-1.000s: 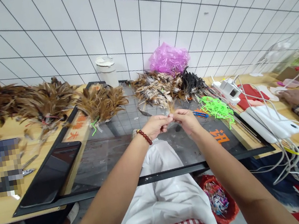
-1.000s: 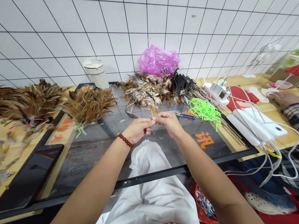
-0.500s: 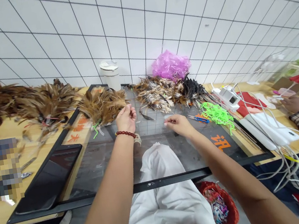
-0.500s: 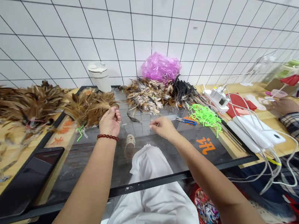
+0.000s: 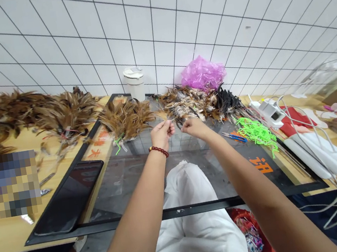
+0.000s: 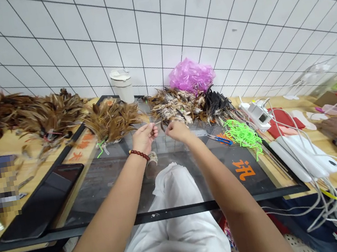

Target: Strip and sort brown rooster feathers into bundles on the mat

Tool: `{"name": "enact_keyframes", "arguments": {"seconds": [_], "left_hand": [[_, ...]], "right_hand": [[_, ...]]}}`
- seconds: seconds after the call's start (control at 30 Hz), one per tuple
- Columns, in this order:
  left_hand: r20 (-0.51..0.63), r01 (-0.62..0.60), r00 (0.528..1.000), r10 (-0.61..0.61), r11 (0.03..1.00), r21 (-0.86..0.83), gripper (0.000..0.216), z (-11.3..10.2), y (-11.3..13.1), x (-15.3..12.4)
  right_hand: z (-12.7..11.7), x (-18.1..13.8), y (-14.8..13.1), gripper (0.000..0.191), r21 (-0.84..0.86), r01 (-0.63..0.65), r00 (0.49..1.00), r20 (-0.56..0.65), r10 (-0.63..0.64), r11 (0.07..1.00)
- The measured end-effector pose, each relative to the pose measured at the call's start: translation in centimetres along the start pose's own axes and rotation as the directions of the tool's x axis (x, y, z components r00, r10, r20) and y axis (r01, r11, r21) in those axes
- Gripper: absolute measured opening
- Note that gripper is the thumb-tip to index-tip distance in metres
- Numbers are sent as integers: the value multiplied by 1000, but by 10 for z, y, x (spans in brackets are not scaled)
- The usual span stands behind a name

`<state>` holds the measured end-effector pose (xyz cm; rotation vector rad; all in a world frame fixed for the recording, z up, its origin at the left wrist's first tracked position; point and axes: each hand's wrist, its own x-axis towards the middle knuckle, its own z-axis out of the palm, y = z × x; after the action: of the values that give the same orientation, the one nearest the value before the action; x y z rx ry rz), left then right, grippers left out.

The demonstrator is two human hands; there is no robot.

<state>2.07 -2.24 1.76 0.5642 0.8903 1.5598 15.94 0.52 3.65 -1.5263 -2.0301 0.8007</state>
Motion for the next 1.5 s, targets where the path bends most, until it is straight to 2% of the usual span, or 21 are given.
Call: {"name": "enact_keyframes", "arguments": {"seconds": [0.03,0.1,0.17,0.27,0.4,0.5,0.6,0.63,0.7,0.77,0.87,0.93,1.0,1.13,1.2,1.3,1.4,1.5], "left_hand": [[12,14,1000,-14,1000,15,14,1,0,0],[51,58,997,-60,997,49,12,2,1,-2],[98,118,987,-125,990,72,10,3,2,-3],[138,207,967,-214,976,64,8,3,3,-4],[153,249,958,-243,968,-24,2,1,2,-3],[150,246,961,-231,965,-88,4,0,1,-2],[52,176,984,-170,973,-149,7,-1,2,1],[4,140,990,-141,974,-178,8,-2,3,2],[-76,71,993,-92,968,-240,10,-3,3,5],[-117,31,991,-67,958,-286,10,-5,3,6],[-126,22,990,-64,952,-305,9,-7,2,8],[-117,26,991,-66,948,-316,9,-8,2,9],[-109,26,992,-68,937,-349,10,-10,3,10],[-127,21,987,-96,868,-496,16,-14,10,13],[-111,27,989,-102,841,-540,16,-16,12,14],[-96,23,992,-85,852,-523,15,-15,10,14],[-106,-7,993,-48,883,-470,13,-14,7,12],[-108,-14,994,-34,911,-411,10,-13,6,8]], "right_hand": [[-1,-1,1,14,183,8,999,-39,0,983],[-1,-4,0,20,504,51,997,-76,-14,862],[2,-5,-4,24,648,129,991,-107,-78,751],[10,-2,-8,26,628,218,975,-166,-145,747],[21,4,-6,23,564,229,972,-178,-154,793],[19,4,-5,19,395,315,947,-187,-260,863],[3,8,-5,20,100,441,895,-133,-427,892],[-3,11,-6,23,1,434,894,-122,-431,901],[-12,21,-7,29,-234,325,924,-127,-360,916],[-14,33,-9,36,-499,230,947,-81,-310,835],[-3,45,-15,38,-739,286,941,96,-325,610],[5,44,-16,33,-792,319,930,155,-334,520],[6,35,-12,31,-813,336,923,183,-339,475],[-17,0,6,28,-812,409,897,274,-347,417],[-31,-15,10,25,-812,384,912,259,-318,440],[-33,-19,0,29,-755,265,955,120,-271,600],[-7,-3,-22,35,-635,142,982,-6,-189,759],[24,14,-41,37,-566,29,993,-77,-87,824]]}}
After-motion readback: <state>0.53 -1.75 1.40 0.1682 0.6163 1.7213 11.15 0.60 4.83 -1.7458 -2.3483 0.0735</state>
